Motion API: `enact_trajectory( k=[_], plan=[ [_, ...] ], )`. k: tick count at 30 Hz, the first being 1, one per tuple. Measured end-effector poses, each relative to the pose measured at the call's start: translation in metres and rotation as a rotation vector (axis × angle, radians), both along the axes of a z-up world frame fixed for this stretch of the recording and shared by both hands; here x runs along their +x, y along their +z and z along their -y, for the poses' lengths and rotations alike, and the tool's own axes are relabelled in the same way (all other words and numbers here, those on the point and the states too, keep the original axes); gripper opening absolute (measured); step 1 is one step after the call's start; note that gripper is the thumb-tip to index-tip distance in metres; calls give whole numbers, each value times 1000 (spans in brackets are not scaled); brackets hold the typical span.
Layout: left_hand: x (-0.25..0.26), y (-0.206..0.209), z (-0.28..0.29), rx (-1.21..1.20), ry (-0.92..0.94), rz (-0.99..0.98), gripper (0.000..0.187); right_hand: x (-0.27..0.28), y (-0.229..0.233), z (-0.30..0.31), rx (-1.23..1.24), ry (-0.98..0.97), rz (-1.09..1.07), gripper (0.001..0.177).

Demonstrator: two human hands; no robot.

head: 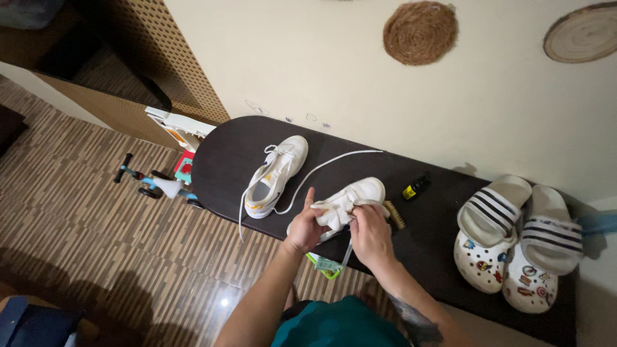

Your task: The person cleans white sneakers by applying a cleaning solution, scrubbing with a brush, and wiping them with a cloth.

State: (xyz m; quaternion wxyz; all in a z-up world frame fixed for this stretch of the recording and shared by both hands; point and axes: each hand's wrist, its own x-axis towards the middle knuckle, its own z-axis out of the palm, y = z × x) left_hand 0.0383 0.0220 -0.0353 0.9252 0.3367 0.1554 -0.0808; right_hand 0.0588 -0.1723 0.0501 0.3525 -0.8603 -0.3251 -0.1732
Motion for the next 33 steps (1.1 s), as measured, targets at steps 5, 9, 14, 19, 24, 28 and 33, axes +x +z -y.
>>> enact_trajectory(
  k=[5, 9, 14, 19, 24, 28, 33],
  plan=[
    [-2, 1, 7, 22, 4, -19, 92, -4, 3, -1, 10, 65, -7, 15],
    [-8, 6, 4, -16, -5, -5, 91, -16, -8, 1, 99, 113, -78, 18],
    [-13, 14, 10, -35, -11, 39, 91, -15, -19, 8, 66, 197, -30, 17],
    [-14, 19, 14, 23, -60, 48, 93, 2, -19, 13, -112, 108, -27, 2],
    [-9, 11, 13, -2, -52, 29, 97, -23, -29, 19, 111, 277, -78, 9],
    [-12, 10, 1, -72, -32, 53, 97, -26, -60, 52, 418, -8, -568, 9],
    [-16, 18, -1, -123, -16, 120, 98, 8, -81, 117, 722, -143, -359, 13]
  ],
)
